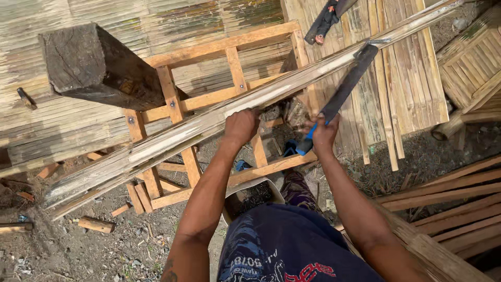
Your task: The person carries bamboo strips to a workbench, then uses a hand saw to cut a strip to length. They align the cut strip with a bamboo frame and hammer nails to secure it in place.
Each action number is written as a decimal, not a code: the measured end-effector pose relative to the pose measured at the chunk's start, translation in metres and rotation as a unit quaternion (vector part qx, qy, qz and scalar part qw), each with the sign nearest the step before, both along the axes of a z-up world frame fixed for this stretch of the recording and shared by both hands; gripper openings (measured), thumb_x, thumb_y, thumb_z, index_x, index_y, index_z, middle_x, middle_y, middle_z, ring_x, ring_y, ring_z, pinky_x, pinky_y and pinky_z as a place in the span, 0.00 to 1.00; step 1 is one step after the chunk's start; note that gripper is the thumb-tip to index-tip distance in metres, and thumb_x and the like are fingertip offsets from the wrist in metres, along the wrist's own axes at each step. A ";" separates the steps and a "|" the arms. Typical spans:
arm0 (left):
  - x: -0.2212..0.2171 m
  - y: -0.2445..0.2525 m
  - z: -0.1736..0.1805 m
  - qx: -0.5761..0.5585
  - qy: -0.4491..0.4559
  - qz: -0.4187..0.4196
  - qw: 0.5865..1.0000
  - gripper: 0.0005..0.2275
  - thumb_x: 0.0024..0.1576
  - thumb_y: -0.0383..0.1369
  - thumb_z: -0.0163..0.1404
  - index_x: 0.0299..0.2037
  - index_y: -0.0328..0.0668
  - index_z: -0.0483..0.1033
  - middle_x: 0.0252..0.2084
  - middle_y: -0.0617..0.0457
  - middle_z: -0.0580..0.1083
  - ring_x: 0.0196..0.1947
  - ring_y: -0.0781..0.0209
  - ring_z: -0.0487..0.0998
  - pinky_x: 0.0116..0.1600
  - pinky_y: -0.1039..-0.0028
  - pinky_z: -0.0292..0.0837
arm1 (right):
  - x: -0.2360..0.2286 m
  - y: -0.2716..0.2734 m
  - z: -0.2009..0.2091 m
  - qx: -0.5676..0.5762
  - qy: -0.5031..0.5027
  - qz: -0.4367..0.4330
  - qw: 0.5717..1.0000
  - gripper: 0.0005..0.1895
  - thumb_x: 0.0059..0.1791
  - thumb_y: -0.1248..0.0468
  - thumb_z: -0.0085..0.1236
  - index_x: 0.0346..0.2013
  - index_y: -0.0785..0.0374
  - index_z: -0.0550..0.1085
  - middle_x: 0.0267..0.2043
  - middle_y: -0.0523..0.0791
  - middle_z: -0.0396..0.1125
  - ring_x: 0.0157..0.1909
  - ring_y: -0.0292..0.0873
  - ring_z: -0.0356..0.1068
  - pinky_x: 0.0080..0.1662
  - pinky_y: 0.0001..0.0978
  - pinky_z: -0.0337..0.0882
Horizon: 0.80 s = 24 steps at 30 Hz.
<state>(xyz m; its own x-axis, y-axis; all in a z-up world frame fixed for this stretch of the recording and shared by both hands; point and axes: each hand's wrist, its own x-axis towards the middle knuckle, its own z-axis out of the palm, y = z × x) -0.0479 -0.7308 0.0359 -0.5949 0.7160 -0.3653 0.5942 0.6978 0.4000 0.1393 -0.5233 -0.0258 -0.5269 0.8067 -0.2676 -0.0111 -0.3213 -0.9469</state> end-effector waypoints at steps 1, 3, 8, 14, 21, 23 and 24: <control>0.004 0.018 -0.001 0.010 -0.013 -0.017 1.000 0.13 0.61 0.40 0.53 0.49 0.40 0.77 0.46 0.40 0.78 0.44 0.40 0.81 0.47 0.54 0.77 | 0.006 0.006 0.002 0.012 0.023 0.000 1.000 0.11 0.61 0.63 0.47 0.49 0.58 0.54 0.33 0.45 0.63 0.27 0.43 0.69 0.26 0.39 0.69; 0.008 0.054 -0.005 0.028 -0.038 -0.050 0.998 0.17 0.61 0.37 0.52 0.59 0.44 0.73 0.56 0.41 0.75 0.50 0.40 0.79 0.53 0.53 0.75 | 0.009 0.018 0.005 0.007 -0.028 -0.054 0.998 0.11 0.59 0.63 0.47 0.51 0.59 0.55 0.31 0.45 0.62 0.25 0.42 0.65 0.25 0.40 0.68; -0.006 0.128 -0.028 0.131 0.112 -0.055 0.984 0.39 0.47 0.37 0.63 0.69 0.47 0.55 0.70 0.43 0.59 0.70 0.41 0.61 0.66 0.53 0.58 | -0.009 0.050 0.017 -0.039 -0.048 -0.097 0.993 0.09 0.60 0.62 0.42 0.53 0.57 0.56 0.32 0.45 0.63 0.27 0.40 0.65 0.27 0.40 0.68; -0.032 0.142 -0.049 -0.060 0.043 -0.040 0.996 0.46 0.50 0.42 0.65 0.76 0.53 0.44 0.63 0.40 0.65 0.63 0.40 0.67 0.63 0.50 0.64 | -0.047 0.066 0.016 -0.123 -0.059 -0.126 0.983 0.08 0.57 0.67 0.37 0.51 0.57 0.55 0.32 0.45 0.60 0.24 0.41 0.62 0.24 0.42 0.67; -0.026 0.139 -0.047 -0.067 0.054 -0.038 0.996 0.43 0.52 0.43 0.64 0.74 0.54 0.47 0.57 0.41 0.69 0.58 0.41 0.71 0.59 0.52 0.68 | -0.087 0.072 0.003 -0.090 -0.003 -0.163 0.982 0.07 0.55 0.69 0.36 0.46 0.56 0.58 0.29 0.44 0.58 0.22 0.39 0.61 0.23 0.39 0.66; -0.026 0.140 -0.050 -0.068 0.060 -0.047 0.995 0.44 0.52 0.41 0.64 0.75 0.52 0.47 0.56 0.41 0.69 0.57 0.42 0.72 0.59 0.53 0.68 | -0.085 0.063 0.001 -0.102 0.007 -0.163 0.981 0.05 0.55 0.69 0.37 0.44 0.56 0.58 0.29 0.44 0.58 0.22 0.39 0.60 0.23 0.38 0.65; -0.027 0.140 -0.051 -0.068 0.064 -0.052 0.994 0.44 0.51 0.40 0.63 0.75 0.51 0.46 0.56 0.42 0.69 0.57 0.42 0.72 0.59 0.53 0.68 | -0.084 0.058 0.001 -0.122 0.001 -0.159 0.980 0.04 0.56 0.68 0.37 0.44 0.56 0.58 0.28 0.43 0.57 0.21 0.38 0.60 0.22 0.38 0.65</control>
<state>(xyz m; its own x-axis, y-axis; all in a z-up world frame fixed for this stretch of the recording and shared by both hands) -0.0754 -0.5906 -0.0148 -0.5688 0.7249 -0.3885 0.7053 0.6729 0.2230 0.0553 -0.4657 -0.0244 -0.2606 0.8424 -0.4717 -0.1489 -0.5178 -0.8425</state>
